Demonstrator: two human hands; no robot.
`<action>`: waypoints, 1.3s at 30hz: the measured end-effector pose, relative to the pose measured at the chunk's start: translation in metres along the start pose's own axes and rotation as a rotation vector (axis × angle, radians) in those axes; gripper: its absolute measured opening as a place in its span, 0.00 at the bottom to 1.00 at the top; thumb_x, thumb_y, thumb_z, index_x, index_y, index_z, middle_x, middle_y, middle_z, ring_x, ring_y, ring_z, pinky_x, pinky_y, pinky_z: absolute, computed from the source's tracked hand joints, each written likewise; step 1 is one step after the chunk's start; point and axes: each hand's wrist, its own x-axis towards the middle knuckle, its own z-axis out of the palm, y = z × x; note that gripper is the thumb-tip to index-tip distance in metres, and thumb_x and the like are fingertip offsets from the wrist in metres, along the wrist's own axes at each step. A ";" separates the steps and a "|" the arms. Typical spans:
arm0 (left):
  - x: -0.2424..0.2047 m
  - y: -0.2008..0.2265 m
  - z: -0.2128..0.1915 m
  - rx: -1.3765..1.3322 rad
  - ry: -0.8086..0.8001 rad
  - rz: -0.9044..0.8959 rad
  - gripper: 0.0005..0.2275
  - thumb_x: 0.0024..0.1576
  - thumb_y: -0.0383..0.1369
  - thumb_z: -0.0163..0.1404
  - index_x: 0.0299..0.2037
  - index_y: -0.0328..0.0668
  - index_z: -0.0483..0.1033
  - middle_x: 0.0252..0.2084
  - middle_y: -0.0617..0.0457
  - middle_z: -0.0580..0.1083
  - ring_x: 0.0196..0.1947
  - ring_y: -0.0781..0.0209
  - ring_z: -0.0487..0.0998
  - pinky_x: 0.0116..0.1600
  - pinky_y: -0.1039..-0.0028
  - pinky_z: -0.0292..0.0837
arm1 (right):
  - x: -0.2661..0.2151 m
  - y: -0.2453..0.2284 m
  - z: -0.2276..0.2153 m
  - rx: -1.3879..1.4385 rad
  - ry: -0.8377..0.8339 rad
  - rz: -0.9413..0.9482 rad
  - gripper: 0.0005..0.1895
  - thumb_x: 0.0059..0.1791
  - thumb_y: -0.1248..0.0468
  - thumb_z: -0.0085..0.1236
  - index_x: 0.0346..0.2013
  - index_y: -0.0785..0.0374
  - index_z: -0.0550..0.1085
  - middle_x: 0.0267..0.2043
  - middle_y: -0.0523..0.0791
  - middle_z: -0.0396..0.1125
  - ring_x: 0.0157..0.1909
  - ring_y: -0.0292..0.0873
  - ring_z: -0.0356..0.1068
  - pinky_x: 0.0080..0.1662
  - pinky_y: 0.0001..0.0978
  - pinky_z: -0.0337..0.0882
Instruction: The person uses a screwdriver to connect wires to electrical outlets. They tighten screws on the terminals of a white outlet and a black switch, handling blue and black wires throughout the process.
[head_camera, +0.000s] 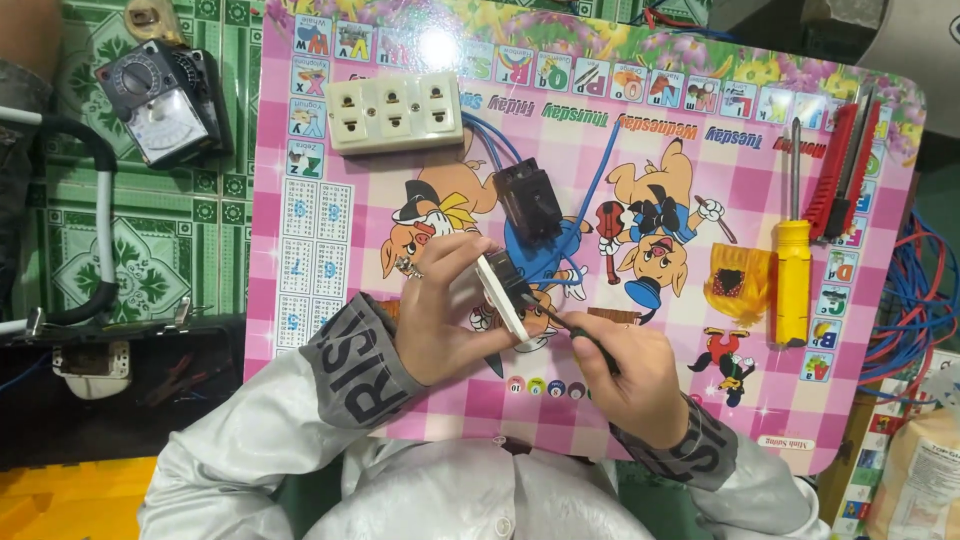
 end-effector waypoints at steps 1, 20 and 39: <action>0.000 0.000 -0.001 0.000 0.001 0.000 0.36 0.51 0.37 0.68 0.66 0.49 0.57 0.59 0.43 0.62 0.59 0.54 0.72 0.48 0.71 0.89 | 0.000 -0.001 -0.001 0.000 0.000 -0.001 0.19 0.57 0.58 0.42 0.47 0.69 0.77 0.28 0.43 0.74 0.21 0.37 0.69 0.26 0.28 0.67; -0.005 -0.008 0.003 0.318 0.107 0.270 0.37 0.54 0.35 0.70 0.69 0.48 0.56 0.59 0.44 0.66 0.59 0.45 0.72 0.64 0.54 0.74 | -0.008 0.003 0.000 0.137 -0.100 0.209 0.19 0.57 0.56 0.43 0.50 0.65 0.76 0.21 0.39 0.68 0.19 0.34 0.65 0.26 0.25 0.65; -0.012 -0.006 0.006 0.398 0.092 0.233 0.38 0.54 0.31 0.69 0.69 0.47 0.55 0.59 0.42 0.65 0.60 0.41 0.72 0.58 0.56 0.78 | -0.006 -0.002 0.001 -0.284 0.029 -0.141 0.14 0.57 0.61 0.47 0.48 0.67 0.76 0.22 0.43 0.64 0.19 0.41 0.60 0.24 0.35 0.60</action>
